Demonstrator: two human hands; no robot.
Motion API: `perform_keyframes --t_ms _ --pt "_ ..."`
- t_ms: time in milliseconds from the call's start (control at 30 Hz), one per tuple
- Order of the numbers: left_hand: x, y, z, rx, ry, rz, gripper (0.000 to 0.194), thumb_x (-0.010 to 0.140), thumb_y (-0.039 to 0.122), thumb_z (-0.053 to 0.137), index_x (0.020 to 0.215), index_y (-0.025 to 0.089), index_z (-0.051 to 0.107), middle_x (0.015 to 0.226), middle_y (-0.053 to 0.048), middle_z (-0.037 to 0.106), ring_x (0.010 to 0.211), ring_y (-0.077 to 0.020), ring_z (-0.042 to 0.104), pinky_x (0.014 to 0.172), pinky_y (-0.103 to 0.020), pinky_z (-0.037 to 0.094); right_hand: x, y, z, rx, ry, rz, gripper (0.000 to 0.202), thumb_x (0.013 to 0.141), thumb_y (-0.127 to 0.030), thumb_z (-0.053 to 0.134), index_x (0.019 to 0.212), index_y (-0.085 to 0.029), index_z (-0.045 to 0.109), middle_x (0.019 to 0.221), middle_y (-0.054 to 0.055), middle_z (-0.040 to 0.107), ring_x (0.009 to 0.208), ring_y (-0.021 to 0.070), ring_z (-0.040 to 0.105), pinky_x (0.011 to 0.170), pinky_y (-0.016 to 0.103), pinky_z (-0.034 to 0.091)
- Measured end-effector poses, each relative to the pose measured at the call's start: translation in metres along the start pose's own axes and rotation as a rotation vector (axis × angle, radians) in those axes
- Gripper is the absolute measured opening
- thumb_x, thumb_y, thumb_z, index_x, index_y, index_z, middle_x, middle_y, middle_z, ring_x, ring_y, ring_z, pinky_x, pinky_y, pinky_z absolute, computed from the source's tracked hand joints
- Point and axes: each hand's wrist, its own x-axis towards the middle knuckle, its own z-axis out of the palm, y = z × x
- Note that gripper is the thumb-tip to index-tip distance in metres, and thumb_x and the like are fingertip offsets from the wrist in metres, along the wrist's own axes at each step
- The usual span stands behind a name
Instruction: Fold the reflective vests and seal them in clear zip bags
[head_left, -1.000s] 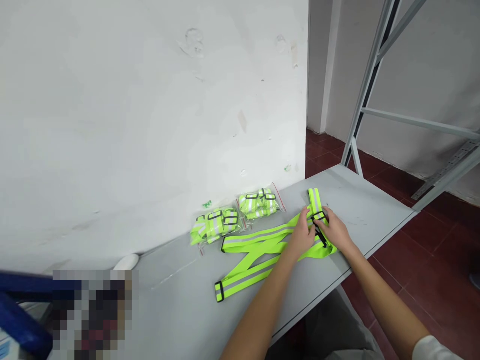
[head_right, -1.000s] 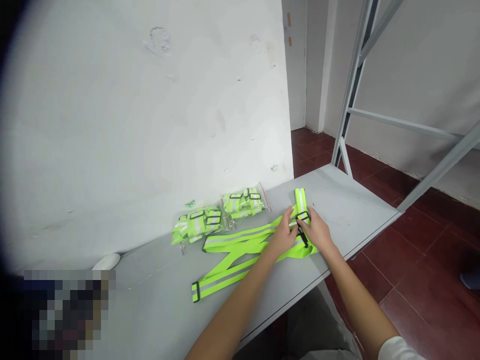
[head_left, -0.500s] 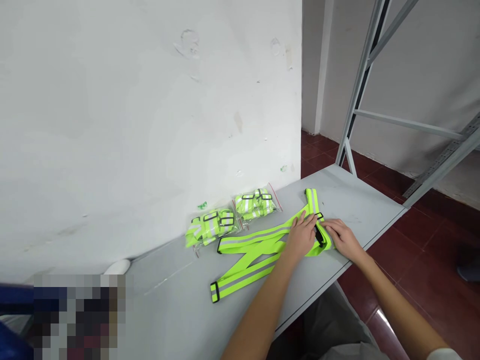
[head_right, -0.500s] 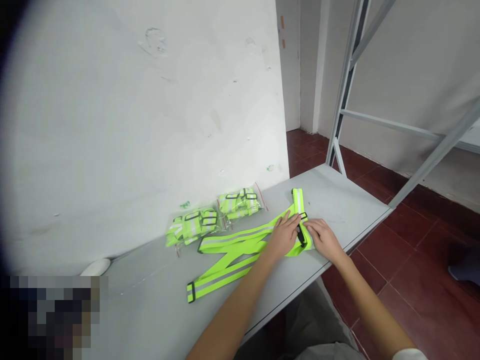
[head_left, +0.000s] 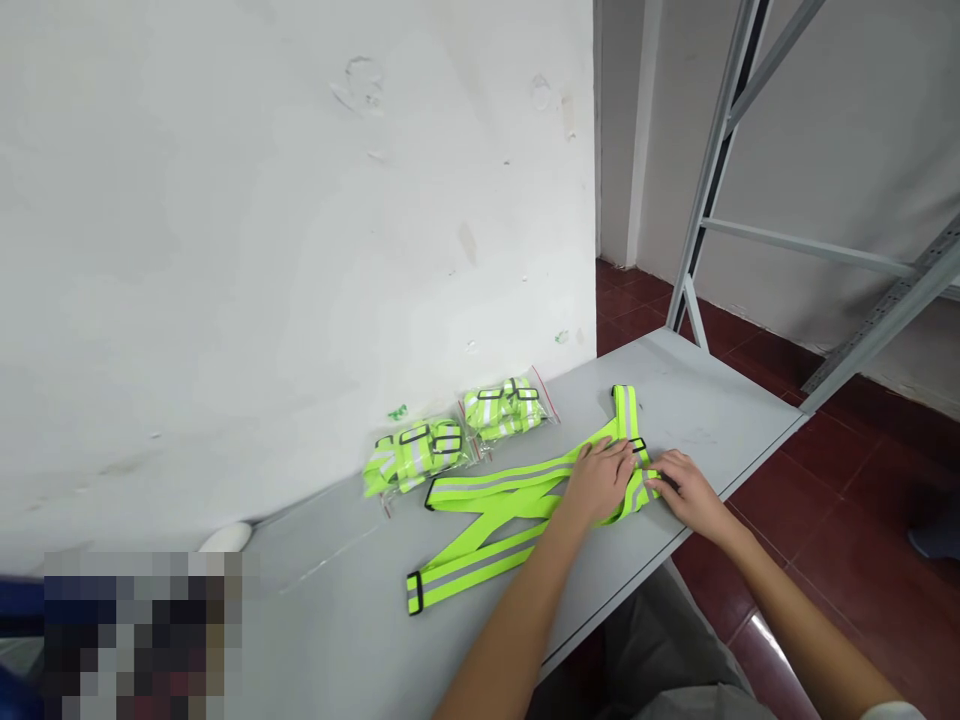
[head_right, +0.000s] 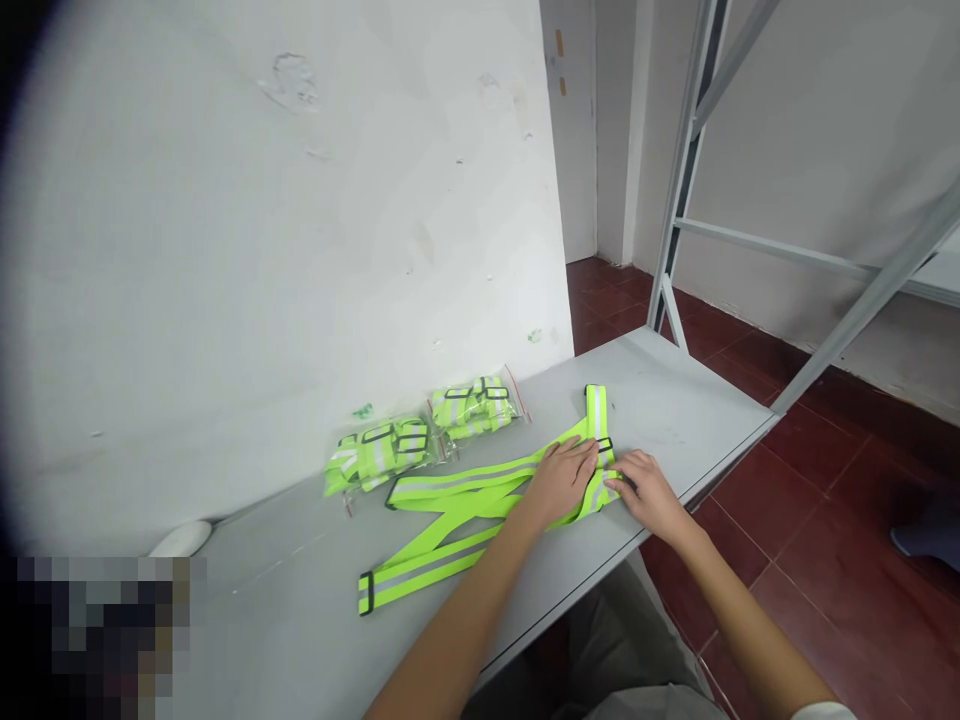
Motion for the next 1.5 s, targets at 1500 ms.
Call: perform_keyframes --t_ms 1500 --pt "-0.011 0.024 0.022 0.134 0.118 0.013 0.025 0.094 0.029 0.048 0.117 0.026 0.059 0.135 -0.004 0.054 0.125 -0.0263 0.045 0.095 -0.045 0.043 0.149 0.071 0.014 0.231 0.135 0.443 0.025 0.065 -0.035 0.069 0.082 -0.018 0.063 0.067 -0.001 0.063 0.067 0.0168 0.056 0.064 0.028 0.044"
